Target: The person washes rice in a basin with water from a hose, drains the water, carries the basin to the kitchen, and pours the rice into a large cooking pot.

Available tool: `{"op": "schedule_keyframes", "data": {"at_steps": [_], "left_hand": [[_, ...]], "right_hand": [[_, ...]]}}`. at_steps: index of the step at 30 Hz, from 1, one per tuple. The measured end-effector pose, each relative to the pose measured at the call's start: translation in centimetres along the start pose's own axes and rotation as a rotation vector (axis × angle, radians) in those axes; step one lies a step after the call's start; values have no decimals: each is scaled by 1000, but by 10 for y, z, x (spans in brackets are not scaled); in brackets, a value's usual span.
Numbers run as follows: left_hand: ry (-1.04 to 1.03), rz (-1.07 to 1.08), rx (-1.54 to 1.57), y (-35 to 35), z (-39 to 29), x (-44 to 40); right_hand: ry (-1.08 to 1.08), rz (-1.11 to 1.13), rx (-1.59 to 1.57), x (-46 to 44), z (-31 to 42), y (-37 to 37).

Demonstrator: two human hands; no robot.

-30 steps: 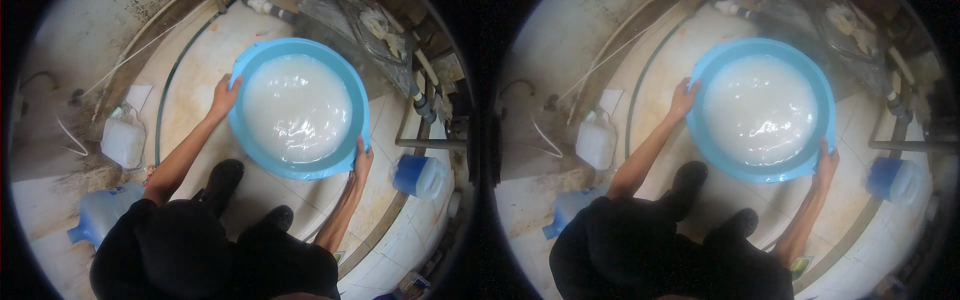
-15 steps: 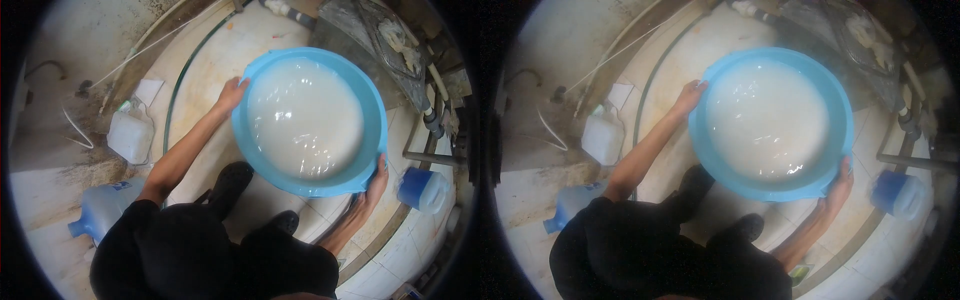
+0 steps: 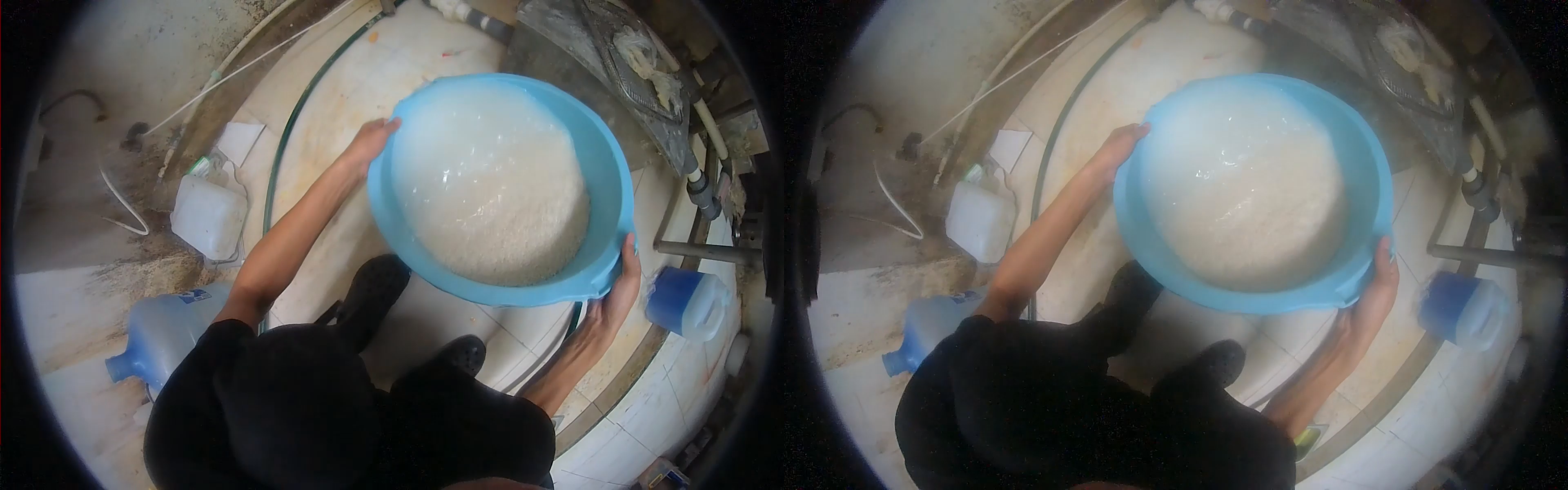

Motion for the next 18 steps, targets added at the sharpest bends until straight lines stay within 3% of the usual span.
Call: {"op": "schedule_keyframes", "data": {"at_steps": [6, 9, 18], "left_hand": [[40, -2, -20, -1, -1, 2], [-51, -27, 13, -1, -8, 1], [-78, 115, 60, -7, -7, -7]], "right_hand": [[-7, 5, -32, -4, 3, -5], [-9, 21, -56, -5, 3, -7], [-36, -49, -119, 0, 10, -18]]}}
Point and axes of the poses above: each hand's wrist, its own x-axis away from the middle knuckle, its own y-axis out of the back of the hand, z = x × y, the point moved 10 cm from there along -x, towards the middle knuckle, and after that the axes turned 4 degrees about x, right-handed, at the moved point
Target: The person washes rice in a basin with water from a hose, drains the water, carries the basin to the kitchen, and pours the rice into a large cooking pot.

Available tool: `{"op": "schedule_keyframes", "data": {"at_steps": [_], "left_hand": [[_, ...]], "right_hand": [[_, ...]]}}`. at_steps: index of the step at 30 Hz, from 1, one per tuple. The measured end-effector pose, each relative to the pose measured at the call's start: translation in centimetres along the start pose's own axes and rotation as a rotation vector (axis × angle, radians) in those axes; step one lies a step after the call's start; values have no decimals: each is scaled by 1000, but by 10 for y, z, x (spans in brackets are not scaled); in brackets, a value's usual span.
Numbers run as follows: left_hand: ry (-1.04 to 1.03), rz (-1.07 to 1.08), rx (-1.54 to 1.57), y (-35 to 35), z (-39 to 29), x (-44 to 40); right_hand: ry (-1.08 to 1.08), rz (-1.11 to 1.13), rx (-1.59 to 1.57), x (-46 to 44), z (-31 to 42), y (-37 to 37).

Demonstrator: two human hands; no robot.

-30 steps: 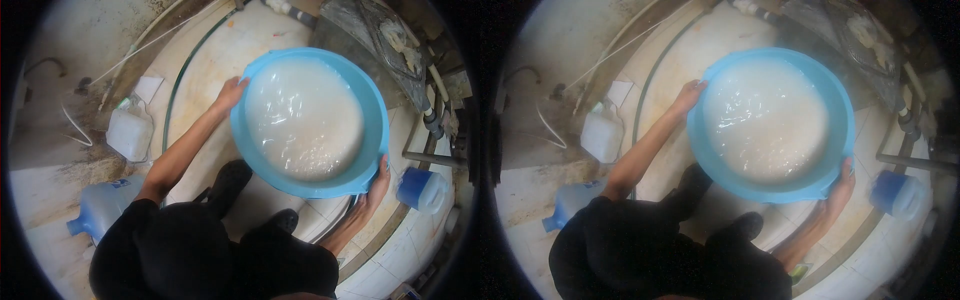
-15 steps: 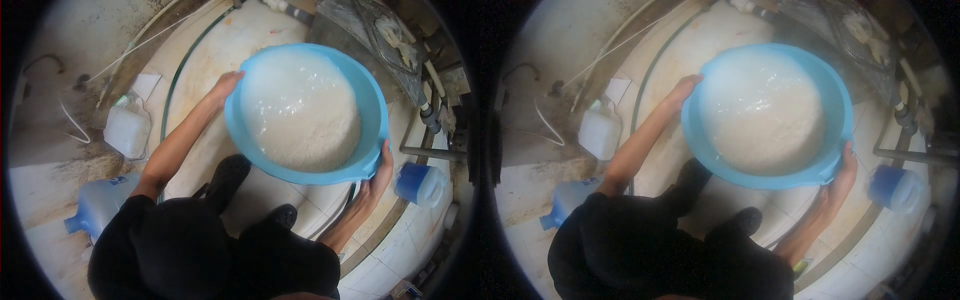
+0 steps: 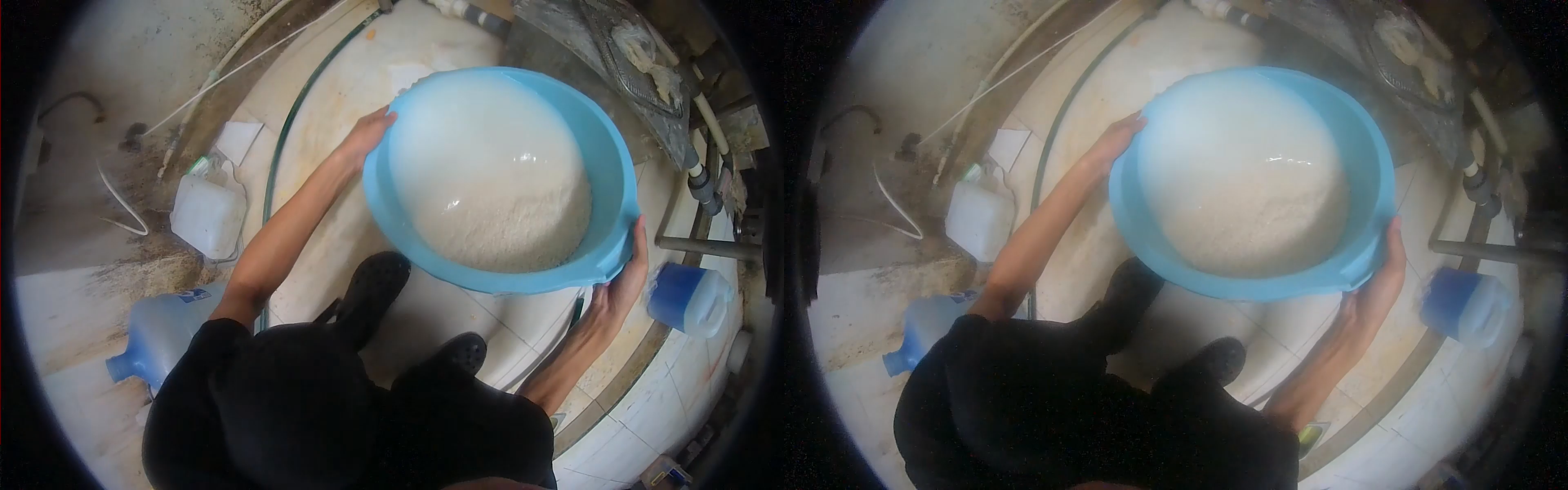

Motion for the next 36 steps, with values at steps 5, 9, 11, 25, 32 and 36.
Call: {"op": "schedule_keyframes", "data": {"at_steps": [5, 9, 11, 25, 32, 36], "left_hand": [[42, -70, -170, 13, 5, -5], [-150, -105, -484, 15, -11, -3], [-137, -83, -586, 13, -16, -1], [-109, 54, -845, 16, -20, -32], [-90, 39, -936, 16, -27, -38], [-93, 80, -976, 13, -32, -43]], "right_hand": [[14, -10, 18, 1, 3, -6], [18, -41, 33, 5, 5, -14], [24, -89, 12, 6, 5, -11], [14, 47, 117, 17, 9, -30], [-5, 48, 99, 20, 6, -31], [-8, 28, 98, 21, 4, -29]]}}
Point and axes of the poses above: each hand's wrist, its own x-axis away from the middle knuckle, its own y-axis out of the back of the hand, z = x × y, the point moved 10 cm from there along -x, towards the middle knuckle, and after that the axes turned 4 degrees about x, right-handed, at the moved point
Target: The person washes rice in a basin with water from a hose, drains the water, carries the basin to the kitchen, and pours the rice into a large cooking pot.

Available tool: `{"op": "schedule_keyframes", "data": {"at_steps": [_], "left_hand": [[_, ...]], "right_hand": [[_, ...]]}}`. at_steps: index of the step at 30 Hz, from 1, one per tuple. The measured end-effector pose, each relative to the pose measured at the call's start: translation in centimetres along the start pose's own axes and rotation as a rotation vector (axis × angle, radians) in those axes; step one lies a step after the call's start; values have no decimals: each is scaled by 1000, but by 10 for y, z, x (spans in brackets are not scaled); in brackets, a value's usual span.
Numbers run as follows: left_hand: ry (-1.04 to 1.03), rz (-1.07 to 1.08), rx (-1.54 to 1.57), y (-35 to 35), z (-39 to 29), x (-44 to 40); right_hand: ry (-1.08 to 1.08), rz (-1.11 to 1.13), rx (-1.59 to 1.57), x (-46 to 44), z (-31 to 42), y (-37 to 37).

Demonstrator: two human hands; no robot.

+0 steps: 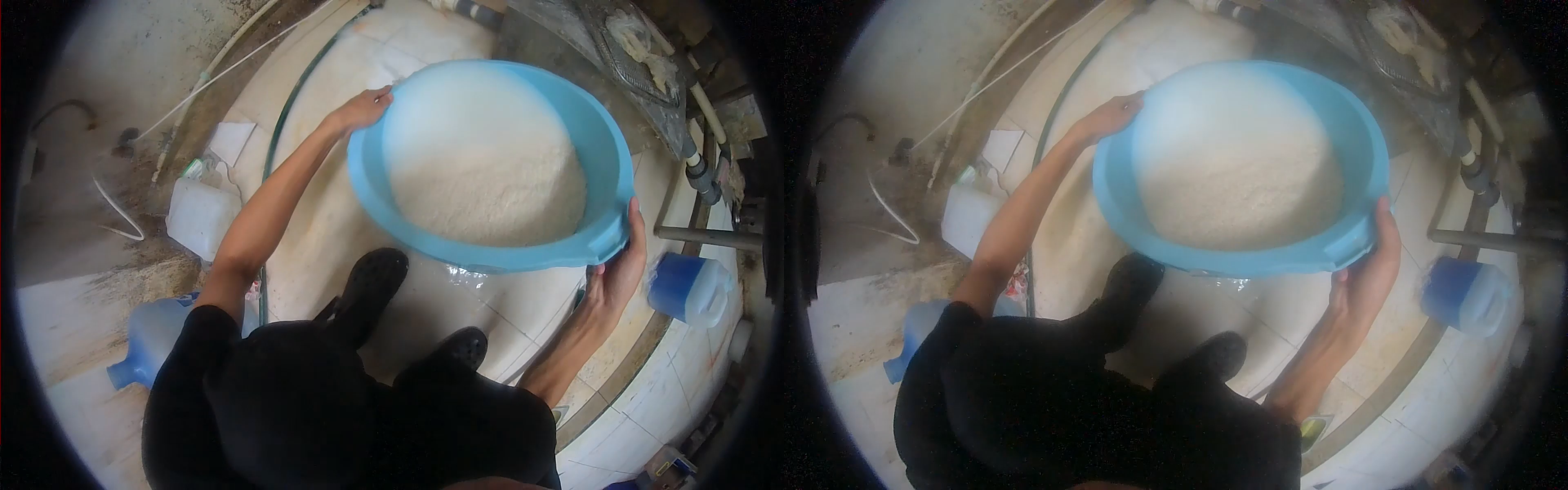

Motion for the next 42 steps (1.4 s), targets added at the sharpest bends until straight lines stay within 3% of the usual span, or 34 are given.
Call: {"op": "schedule_keyframes", "data": {"at_steps": [4, 25, 28, 42], "left_hand": [[-47, 28, -66, 0, 10, -18], [-23, 151, -17, -2, -7, -22], [-26, 166, -36, -3, -8, -25], [-105, 169, -199, -9, -14, -15]], "right_hand": [[5, 107, -10, 0, 0, -8], [29, -23, -123, 5, 7, -24], [67, 39, -1, 7, 9, -21], [111, 58, 16, 26, 17, -23]]}}
Point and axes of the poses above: each hand's wrist, its own x-axis away from the middle knuckle, its own y-axis out of the back of the hand, z = x × y, the point moved 10 cm from there along -x, towards the middle knuckle, and after that the axes turned 4 degrees about x, right-handed, at the moved point
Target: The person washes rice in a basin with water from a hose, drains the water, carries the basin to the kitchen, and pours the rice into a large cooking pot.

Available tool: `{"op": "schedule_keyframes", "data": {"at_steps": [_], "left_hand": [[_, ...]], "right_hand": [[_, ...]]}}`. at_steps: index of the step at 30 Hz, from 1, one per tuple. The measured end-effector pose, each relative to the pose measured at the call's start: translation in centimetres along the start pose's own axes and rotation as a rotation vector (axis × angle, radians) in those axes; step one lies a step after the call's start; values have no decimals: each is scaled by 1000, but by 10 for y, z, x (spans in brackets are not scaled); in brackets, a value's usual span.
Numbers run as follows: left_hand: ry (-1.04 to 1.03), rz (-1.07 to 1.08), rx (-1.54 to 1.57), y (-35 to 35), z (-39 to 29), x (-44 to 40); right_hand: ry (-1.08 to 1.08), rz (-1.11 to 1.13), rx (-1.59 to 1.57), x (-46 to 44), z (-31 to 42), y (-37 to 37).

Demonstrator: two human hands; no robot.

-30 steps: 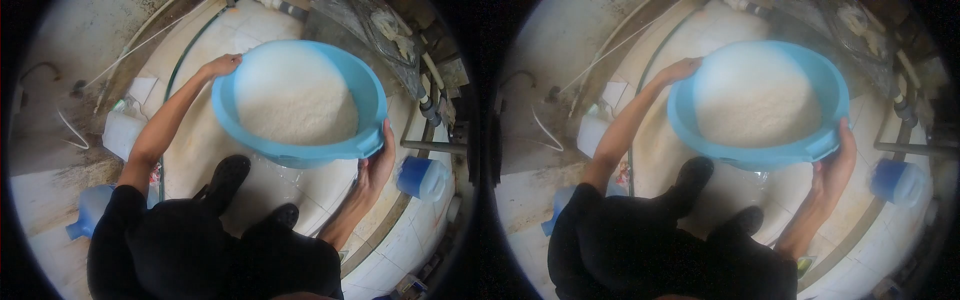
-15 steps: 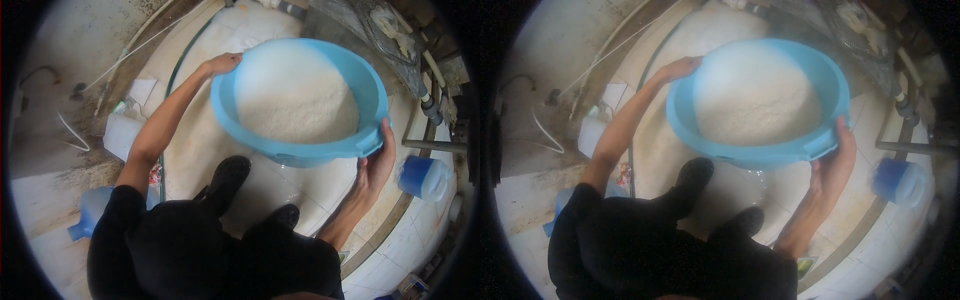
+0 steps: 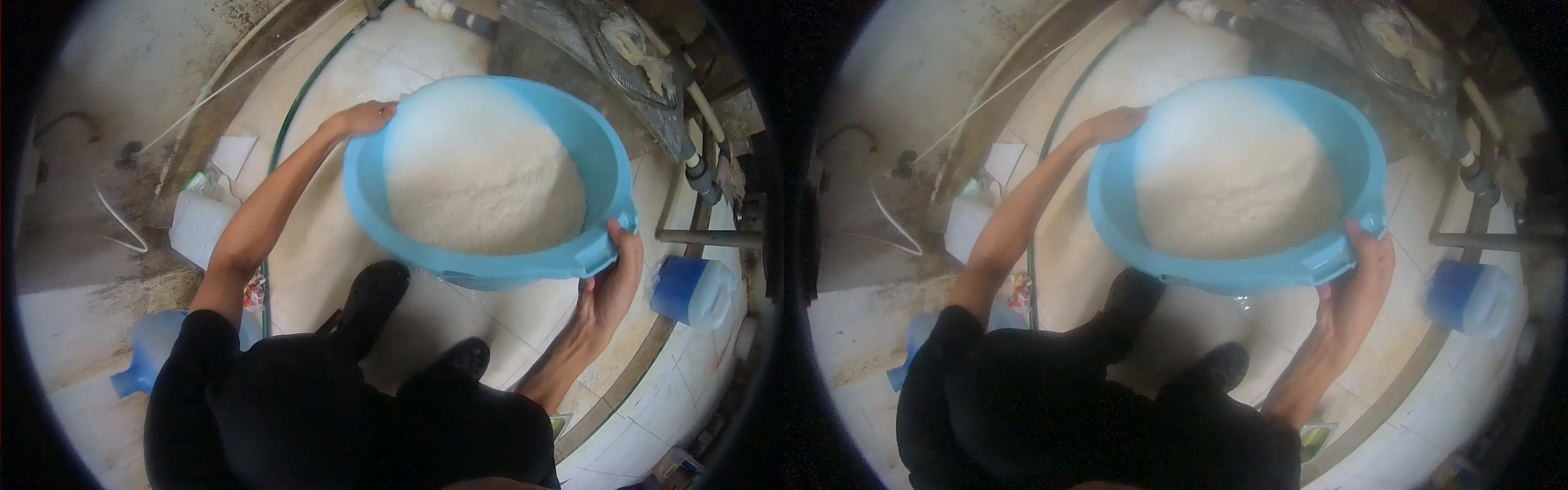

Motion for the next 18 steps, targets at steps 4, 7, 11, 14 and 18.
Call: {"op": "schedule_keyframes", "data": {"at_steps": [4, 7, 11, 14, 18], "left_hand": [[-14, 29, -30, -8, 2, -4], [-71, 45, -37, -11, 1, -8], [-44, 137, -18, -16, -8, -9], [-24, 155, 0, -16, -17, -5], [42, 170, -27, -14, -22, -1]], "right_hand": [[7, -18, 15, 9, 4, 2], [2, -38, 9, 15, 4, 9], [5, 11, 3, 19, 6, 7], [13, 4, -11, 19, 7, 7], [9, 66, -27, 19, 11, -3]]}}
Point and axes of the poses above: each hand's wrist, its own x-axis away from the middle knuckle, its own y-axis out of the back of the hand, z = x × y, the point moved 10 cm from there along -x, towards the middle knuckle, and after that the axes turned 4 degrees about x, right-handed, at the moved point
